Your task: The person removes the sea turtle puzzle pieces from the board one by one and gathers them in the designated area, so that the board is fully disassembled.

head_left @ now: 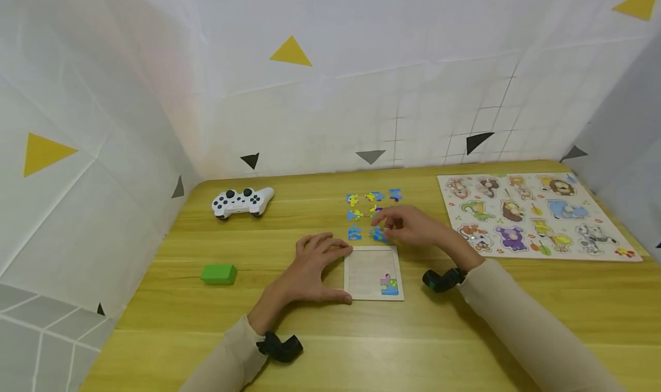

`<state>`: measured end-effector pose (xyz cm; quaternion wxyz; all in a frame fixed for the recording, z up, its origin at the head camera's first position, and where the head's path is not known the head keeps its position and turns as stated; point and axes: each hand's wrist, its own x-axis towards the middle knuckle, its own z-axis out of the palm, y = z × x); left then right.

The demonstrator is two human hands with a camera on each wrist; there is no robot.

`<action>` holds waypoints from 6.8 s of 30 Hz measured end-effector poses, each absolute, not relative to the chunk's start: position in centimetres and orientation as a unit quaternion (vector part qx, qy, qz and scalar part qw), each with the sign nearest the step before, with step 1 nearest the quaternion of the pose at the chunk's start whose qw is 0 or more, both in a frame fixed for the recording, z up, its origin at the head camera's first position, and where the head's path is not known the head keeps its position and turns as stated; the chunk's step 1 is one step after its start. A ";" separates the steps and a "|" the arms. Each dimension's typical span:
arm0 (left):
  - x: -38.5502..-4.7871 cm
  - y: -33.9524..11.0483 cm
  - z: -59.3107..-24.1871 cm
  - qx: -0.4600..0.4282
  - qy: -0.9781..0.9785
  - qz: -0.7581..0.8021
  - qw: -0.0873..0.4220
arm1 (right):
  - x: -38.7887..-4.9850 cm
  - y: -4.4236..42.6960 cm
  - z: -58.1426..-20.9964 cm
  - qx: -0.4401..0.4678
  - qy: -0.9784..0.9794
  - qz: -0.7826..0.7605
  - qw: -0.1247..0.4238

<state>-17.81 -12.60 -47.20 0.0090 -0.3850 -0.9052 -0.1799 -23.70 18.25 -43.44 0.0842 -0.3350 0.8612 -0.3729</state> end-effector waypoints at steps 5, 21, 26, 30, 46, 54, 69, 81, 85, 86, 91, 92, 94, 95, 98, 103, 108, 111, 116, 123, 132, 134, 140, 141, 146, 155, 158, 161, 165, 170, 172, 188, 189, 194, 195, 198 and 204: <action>-17.7 -12.6 -47.1 -0.386 -0.905 -0.180 0.010 | -24.1 18.0 -43.4 -0.333 0.862 -0.368 0.102; -17.7 -12.6 -47.0 -0.379 -0.907 -0.183 0.003 | -23.7 17.4 -43.3 -0.328 0.871 -0.345 0.120; -17.7 -12.6 -46.9 -0.381 -0.906 -0.183 0.004 | -23.7 17.1 -43.5 -0.339 0.875 -0.330 0.099; -17.6 -12.6 -46.9 -0.382 -0.906 -0.182 0.005 | -23.8 16.9 -43.5 -0.343 0.880 -0.318 0.088; -17.6 -12.5 -46.8 -0.377 -0.910 -0.174 0.002 | -24.3 16.9 -43.5 -0.341 0.895 -0.282 0.062; -17.6 -12.5 -46.9 -0.380 -0.908 -0.177 0.002 | -24.4 16.8 -43.5 -0.342 0.901 -0.262 0.047; -17.7 -12.5 -46.8 -0.381 -0.907 -0.179 0.002 | -24.1 16.8 -43.6 -0.353 0.899 -0.257 0.023; -17.6 -12.5 -46.8 -0.380 -0.908 -0.175 0.003 | -23.5 17.1 -43.0 -0.360 0.882 -0.303 0.004; -17.6 -12.5 -46.8 -0.381 -0.908 -0.174 0.005 | -22.8 17.3 -43.0 -0.363 0.884 -0.296 0.016; -17.6 -12.5 -46.8 -0.381 -0.908 -0.174 0.004 | -22.6 17.4 -42.9 -0.362 0.885 -0.293 0.021; -17.7 -12.5 -46.8 -0.381 -0.908 -0.176 0.003 | -21.4 17.8 -43.0 -0.373 0.886 -0.273 0.031; -17.7 -12.5 -46.8 -0.381 -0.908 -0.175 0.004 | -21.2 17.8 -43.0 -0.376 0.885 -0.271 0.031; -17.8 -12.5 -46.9 -0.381 -0.908 -0.174 0.004 | -20.7 18.0 -43.1 -0.384 0.884 -0.266 0.029; -17.8 -12.5 -46.9 -0.381 -0.908 -0.174 0.004 | -20.5 18.1 -43.2 -0.386 0.883 -0.265 0.028; -17.7 -12.5 -47.0 -0.380 -0.908 -0.174 0.002 | -19.7 18.3 -43.3 -0.390 0.880 -0.270 0.035; -17.7 -12.6 -46.8 -0.379 -0.909 -0.174 -0.001 | -18.7 18.3 -43.4 -0.401 0.874 -0.269 0.046; -17.7 -12.6 -46.7 -0.377 -0.910 -0.172 -0.001 | -17.9 17.9 -43.2 -0.399 0.876 -0.262 0.070; -17.8 -12.7 -46.8 -0.377 -0.910 -0.174 -0.002 | -17.5 17.8 -43.1 -0.398 0.876 -0.257 0.085; -17.8 -12.7 -46.9 -0.376 -0.911 -0.172 -0.003 | -17.0 17.7 -43.1 -0.400 0.874 -0.256 0.103; -17.7 -12.7 -46.9 -0.373 -0.912 -0.168 -0.010 | -16.5 17.6 -43.1 -0.407 0.873 -0.244 0.110; -17.7 -12.5 -46.9 -0.376 -0.911 -0.170 -0.006 | -16.3 17.7 -42.9 -0.409 0.875 -0.235 0.104; -17.7 -12.5 -46.9 -0.377 -0.910 -0.171 -0.005 | -16.2 17.7 -42.9 -0.407 0.875 -0.238 0.107; -17.6 -12.5 -46.8 -0.377 -0.909 -0.176 -0.003 | -16.1 17.9 -42.8 -0.411 0.868 -0.253 0.118; -17.6 -12.5 -46.8 -0.377 -0.909 -0.175 -0.003 | -16.1 17.9 -42.8 -0.412 0.867 -0.255 0.120; -17.7 -12.5 -46.9 -0.376 -0.911 -0.170 -0.003 | -16.2 18.0 -42.7 -0.408 0.862 -0.266 0.140; -17.7 -12.5 -47.0 -0.377 -0.910 -0.174 -0.005 | -16.1 17.8 -42.6 -0.406 0.857 -0.282 0.143; -17.7 -12.5 -47.0 -0.379 -0.908 -0.176 -0.002 | -16.0 17.7 -42.6 -0.404 0.857 -0.285 0.144; -17.8 -12.6 -47.0 -0.381 -0.907 -0.179 0.001 | -15.9 17.7 -42.6 -0.400 0.858 -0.285 0.150; -17.8 -12.6 -47.0 -0.381 -0.907 -0.177 0.000 | -15.9 17.7 -42.5 -0.399 0.857 -0.289 0.152; -17.8 -12.6 -47.0 -0.379 -0.909 -0.173 -0.001 | -15.8 17.8 -42.5 -0.398 0.857 -0.292 0.147; -17.8 -12.6 -46.9 -0.378 -0.910 -0.172 0.000 | -15.8 17.9 -42.6 -0.398 0.858 -0.291 0.146; -17.7 -12.7 -46.8 -0.377 -0.910 -0.172 -0.008 | -16.0 17.8 -42.9 -0.404 0.863 -0.265 0.147; -17.7 -12.7 -46.9 -0.378 -0.910 -0.173 -0.006 | -16.0 17.8 -42.9 -0.404 0.862 -0.267 0.150; -17.7 -12.6 -46.9 -0.381 -0.908 -0.176 -0.003 | -16.2 17.8 -42.9 -0.403 0.856 -0.281 0.160; -17.7 -12.6 -46.9 -0.381 -0.908 -0.176 -0.002 | -16.2 17.8 -42.9 -0.404 0.855 -0.284 0.161; -17.6 -12.6 -46.8 -0.382 -0.907 -0.177 -0.002 | -16.2 17.7 -42.9 -0.405 0.853 -0.287 0.162; -17.6 -12.5 -46.8 -0.382 -0.907 -0.178 -0.002 | -16.1 17.8 -42.7 -0.405 0.854 -0.283 0.164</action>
